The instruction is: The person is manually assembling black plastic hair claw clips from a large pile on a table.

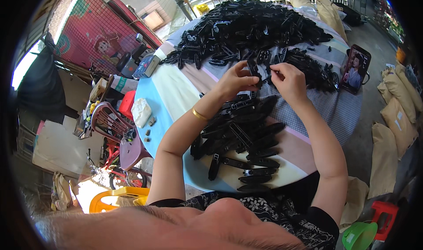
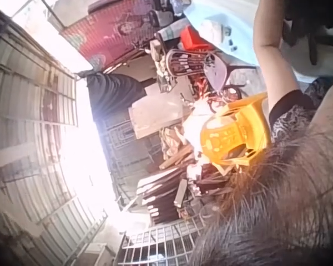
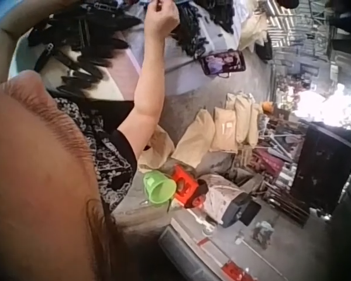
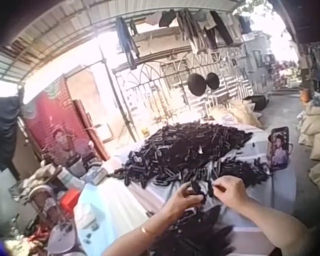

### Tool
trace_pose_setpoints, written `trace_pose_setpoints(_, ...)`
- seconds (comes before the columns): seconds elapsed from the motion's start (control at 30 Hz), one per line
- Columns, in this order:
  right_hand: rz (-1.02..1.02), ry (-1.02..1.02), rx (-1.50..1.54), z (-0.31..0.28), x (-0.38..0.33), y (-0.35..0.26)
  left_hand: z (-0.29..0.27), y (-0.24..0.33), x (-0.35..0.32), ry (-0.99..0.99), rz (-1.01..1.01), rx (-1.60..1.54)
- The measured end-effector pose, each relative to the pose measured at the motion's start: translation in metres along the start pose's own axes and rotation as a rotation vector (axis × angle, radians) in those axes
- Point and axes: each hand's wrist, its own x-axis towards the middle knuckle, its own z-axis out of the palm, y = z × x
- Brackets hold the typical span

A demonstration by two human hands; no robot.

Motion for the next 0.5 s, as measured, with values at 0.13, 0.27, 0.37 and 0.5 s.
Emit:
trace_pose_setpoints(0.13, -0.392, 0.008, -0.282, 0.001, 0.0, -0.012, -0.001, -0.002, -0.026, 0.045, -0.066, -0.101)
trace_pose_setpoints(0.27, -0.476, -0.029, -0.13, 0.011, -0.009, -0.033, -0.003, -0.003, -0.032, -0.022, 0.023, -0.124)
trace_pose_setpoints(0.37, -0.321, -0.049, -0.028, 0.014, -0.014, -0.043, -0.005, -0.002, -0.036, -0.034, 0.084, -0.041)
trace_pose_setpoints(0.5, -0.33, -0.065, -0.063, 0.016, -0.02, -0.045, -0.003, -0.003, -0.04, 0.006, 0.146, 0.216)
